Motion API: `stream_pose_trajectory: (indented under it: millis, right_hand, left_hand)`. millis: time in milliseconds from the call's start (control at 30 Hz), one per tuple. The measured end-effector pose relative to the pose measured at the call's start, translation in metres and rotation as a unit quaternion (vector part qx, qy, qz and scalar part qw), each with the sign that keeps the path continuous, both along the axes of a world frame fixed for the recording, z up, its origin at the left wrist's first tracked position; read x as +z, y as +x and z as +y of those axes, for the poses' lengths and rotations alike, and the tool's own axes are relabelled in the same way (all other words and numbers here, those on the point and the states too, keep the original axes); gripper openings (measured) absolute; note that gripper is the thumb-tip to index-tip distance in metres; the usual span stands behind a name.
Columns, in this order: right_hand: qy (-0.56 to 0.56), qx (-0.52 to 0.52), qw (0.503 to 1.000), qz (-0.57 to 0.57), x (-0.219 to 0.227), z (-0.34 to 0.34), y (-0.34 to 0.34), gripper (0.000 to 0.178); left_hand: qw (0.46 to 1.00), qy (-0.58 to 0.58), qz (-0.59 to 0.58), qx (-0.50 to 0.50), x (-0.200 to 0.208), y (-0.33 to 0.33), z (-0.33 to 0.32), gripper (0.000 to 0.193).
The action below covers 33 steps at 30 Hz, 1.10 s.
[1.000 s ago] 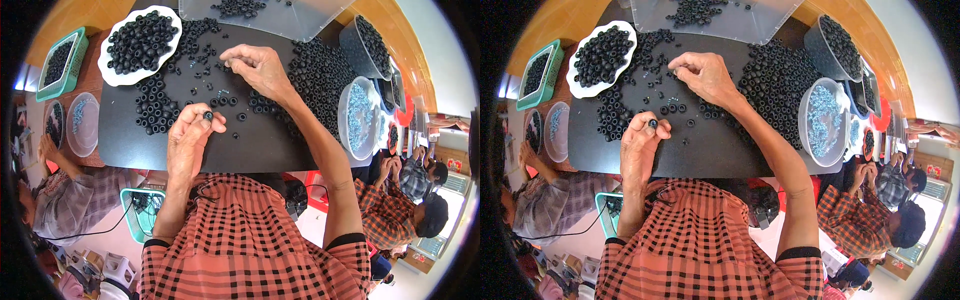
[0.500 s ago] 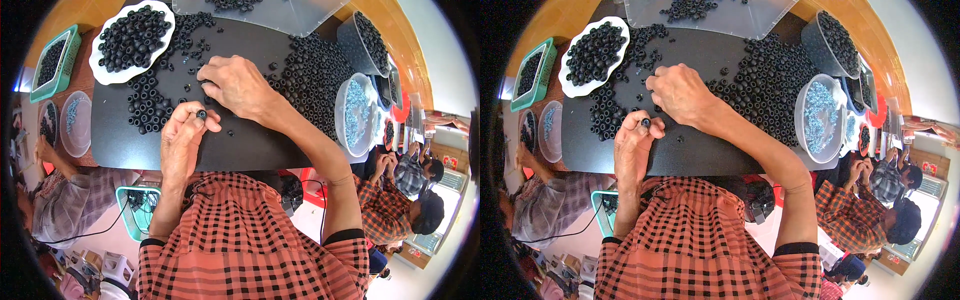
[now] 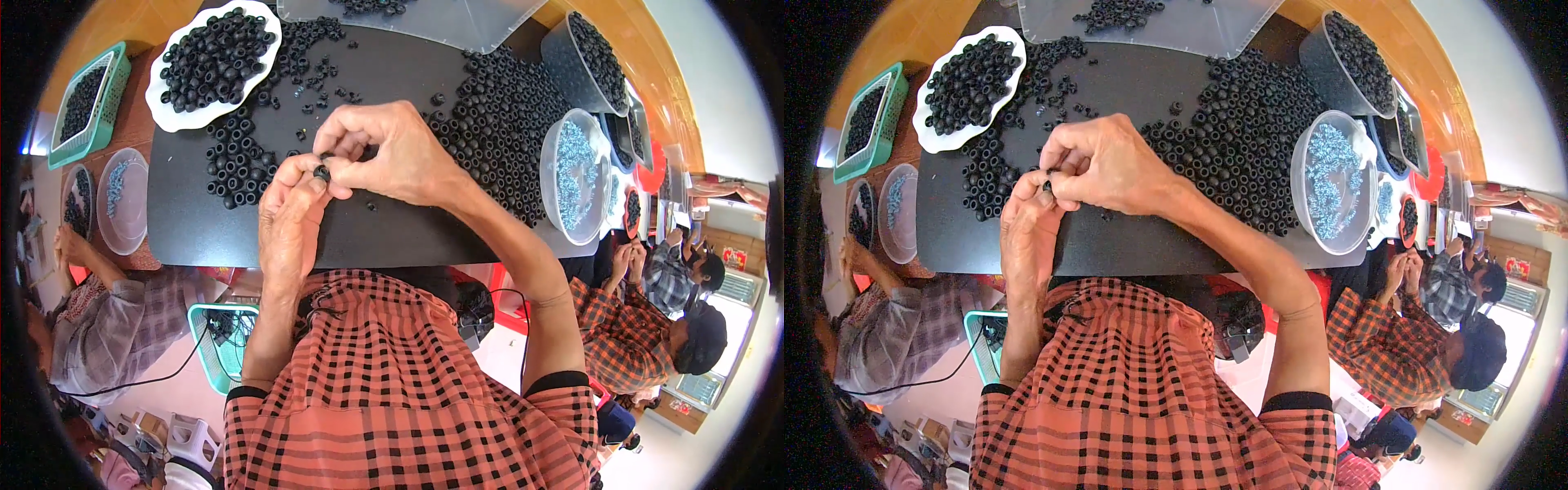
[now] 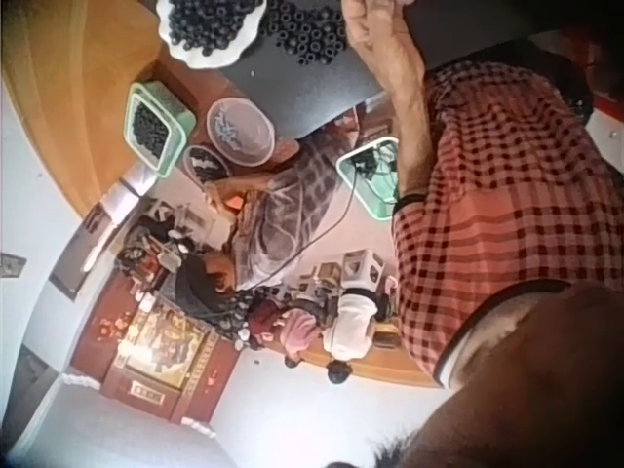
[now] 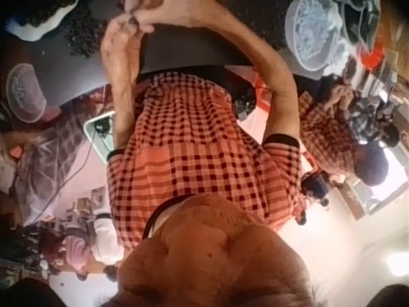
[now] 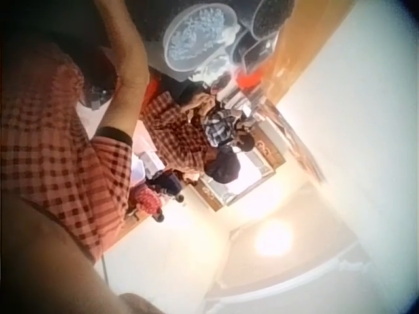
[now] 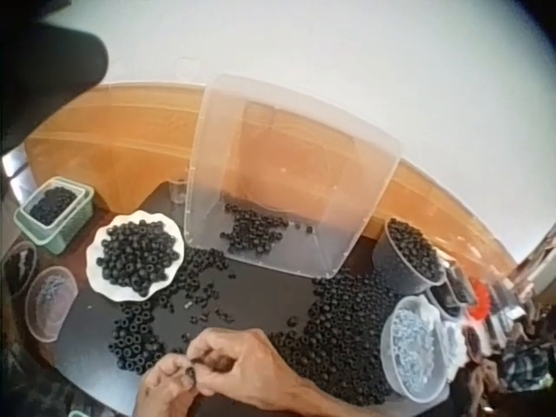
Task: The person assembles small components by picking up pins and inserting them into rubber pieces by hand.
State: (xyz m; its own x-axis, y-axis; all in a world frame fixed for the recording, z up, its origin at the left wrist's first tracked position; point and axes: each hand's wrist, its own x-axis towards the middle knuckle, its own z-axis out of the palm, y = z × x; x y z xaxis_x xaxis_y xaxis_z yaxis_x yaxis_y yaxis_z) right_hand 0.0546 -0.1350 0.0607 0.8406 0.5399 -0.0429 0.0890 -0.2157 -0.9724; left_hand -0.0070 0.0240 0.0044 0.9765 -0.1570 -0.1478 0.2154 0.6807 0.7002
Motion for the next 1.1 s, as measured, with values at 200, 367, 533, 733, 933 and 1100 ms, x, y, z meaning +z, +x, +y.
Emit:
stream_pose_trajectory:
  millis: [200,367,533,733,933,1100]
  right_hand:
    - [0.074,-0.043,0.995,0.053,-0.011,-0.004,-0.01,0.012]
    - [0.107,-0.033,0.994,-0.001,-0.016,-0.01,-0.009,0.015]
    - [0.037,-0.023,0.998,-0.05,-0.011,-0.01,-0.012,0.016]
    - [0.022,-0.012,0.996,-0.08,-0.008,-0.009,-0.014,0.016]
    - [-0.038,-0.018,0.992,-0.117,-0.002,-0.008,-0.017,0.015]
    - [-0.001,-0.07,0.998,0.001,-0.002,-0.003,-0.022,0.016]
  left_hand:
    - [0.999,0.014,-0.043,-0.012,-0.002,0.001,-0.001,0.019]
    - [0.998,0.038,-0.05,-0.008,0.0,0.0,-0.002,0.019]
    - [0.997,0.059,-0.053,-0.005,-0.001,-0.001,-0.003,0.02]
    - [0.995,0.09,-0.035,0.004,0.005,-0.002,-0.007,0.02]
    - [0.986,0.168,-0.019,-0.001,-0.006,-0.006,-0.002,0.021]
    - [0.971,0.239,-0.008,0.001,-0.005,-0.006,-0.001,0.019]
